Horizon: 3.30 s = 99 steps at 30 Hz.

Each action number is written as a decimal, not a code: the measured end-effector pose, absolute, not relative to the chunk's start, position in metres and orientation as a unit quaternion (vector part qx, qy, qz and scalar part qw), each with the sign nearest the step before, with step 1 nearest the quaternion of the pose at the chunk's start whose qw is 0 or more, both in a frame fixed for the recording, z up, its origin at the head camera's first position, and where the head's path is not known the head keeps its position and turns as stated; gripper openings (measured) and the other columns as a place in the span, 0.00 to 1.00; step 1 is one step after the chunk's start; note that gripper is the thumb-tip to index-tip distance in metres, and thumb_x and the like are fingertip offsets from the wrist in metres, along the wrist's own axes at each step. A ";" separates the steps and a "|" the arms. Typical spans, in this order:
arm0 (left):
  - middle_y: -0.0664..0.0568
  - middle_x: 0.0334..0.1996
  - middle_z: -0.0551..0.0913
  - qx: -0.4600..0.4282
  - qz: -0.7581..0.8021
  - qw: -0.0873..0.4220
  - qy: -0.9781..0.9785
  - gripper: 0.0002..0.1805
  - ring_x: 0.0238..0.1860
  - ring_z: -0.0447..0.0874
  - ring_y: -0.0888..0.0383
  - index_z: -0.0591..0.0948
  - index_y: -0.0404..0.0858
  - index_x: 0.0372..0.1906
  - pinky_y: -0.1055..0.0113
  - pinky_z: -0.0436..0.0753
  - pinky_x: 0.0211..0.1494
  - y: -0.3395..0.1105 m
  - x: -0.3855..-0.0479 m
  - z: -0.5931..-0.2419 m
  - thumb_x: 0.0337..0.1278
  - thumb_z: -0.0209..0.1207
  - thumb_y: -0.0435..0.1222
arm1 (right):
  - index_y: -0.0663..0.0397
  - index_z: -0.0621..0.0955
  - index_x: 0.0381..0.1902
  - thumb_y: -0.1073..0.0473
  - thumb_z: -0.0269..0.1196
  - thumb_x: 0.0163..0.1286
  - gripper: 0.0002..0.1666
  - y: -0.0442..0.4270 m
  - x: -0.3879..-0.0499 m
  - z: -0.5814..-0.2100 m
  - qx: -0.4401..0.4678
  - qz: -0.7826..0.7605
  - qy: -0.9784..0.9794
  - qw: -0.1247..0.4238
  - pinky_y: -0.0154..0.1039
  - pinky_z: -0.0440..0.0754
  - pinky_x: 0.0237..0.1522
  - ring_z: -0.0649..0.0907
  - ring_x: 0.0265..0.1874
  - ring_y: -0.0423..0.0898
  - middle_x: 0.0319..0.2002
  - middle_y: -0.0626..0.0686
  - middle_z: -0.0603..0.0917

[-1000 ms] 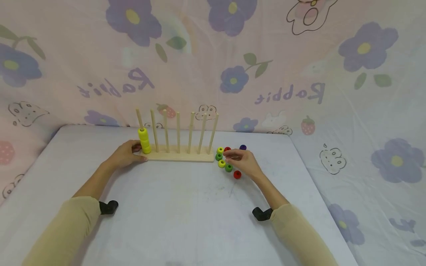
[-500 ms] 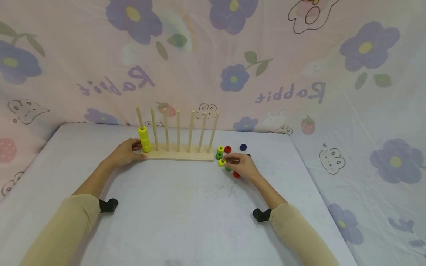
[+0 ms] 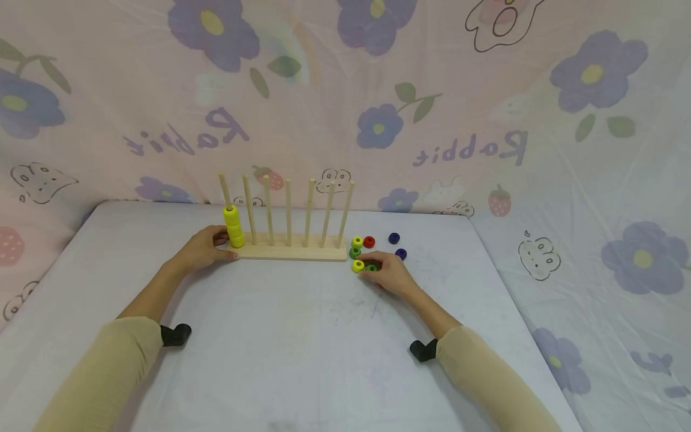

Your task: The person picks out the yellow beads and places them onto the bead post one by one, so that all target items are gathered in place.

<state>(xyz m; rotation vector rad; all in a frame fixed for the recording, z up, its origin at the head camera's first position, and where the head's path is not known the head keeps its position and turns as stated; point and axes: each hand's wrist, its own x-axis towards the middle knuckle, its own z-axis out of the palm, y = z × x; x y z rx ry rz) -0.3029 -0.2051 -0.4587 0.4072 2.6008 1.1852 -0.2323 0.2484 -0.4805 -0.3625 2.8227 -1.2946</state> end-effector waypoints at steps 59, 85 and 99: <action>0.24 0.66 0.64 0.142 0.401 0.129 0.896 0.49 0.67 0.65 0.31 0.56 0.19 0.71 0.41 0.65 0.71 -0.208 -0.297 -0.454 0.57 0.70 0.40 | 0.52 0.86 0.51 0.65 0.71 0.62 0.17 0.243 -0.240 -0.401 -0.195 -0.466 0.861 -0.064 0.36 0.87 0.45 0.86 0.42 0.46 0.46 0.51 0.87; 0.27 0.68 0.64 0.140 0.410 0.133 0.891 0.47 0.68 0.65 0.34 0.57 0.22 0.72 0.44 0.64 0.73 -0.207 -0.306 -0.459 0.57 0.70 0.37 | 0.67 0.83 0.51 0.70 0.69 0.63 0.17 0.212 -0.228 -0.321 -0.250 -0.434 0.853 -0.151 0.43 0.87 0.47 0.87 0.40 0.55 0.42 0.62 0.87; 0.27 0.68 0.64 0.138 0.413 0.135 0.890 0.48 0.68 0.65 0.34 0.57 0.21 0.72 0.44 0.64 0.73 -0.205 -0.304 -0.456 0.56 0.70 0.39 | 0.60 0.86 0.48 0.66 0.72 0.60 0.16 0.199 -0.253 -0.309 -0.302 -0.447 0.820 -0.192 0.34 0.87 0.41 0.89 0.37 0.46 0.42 0.54 0.89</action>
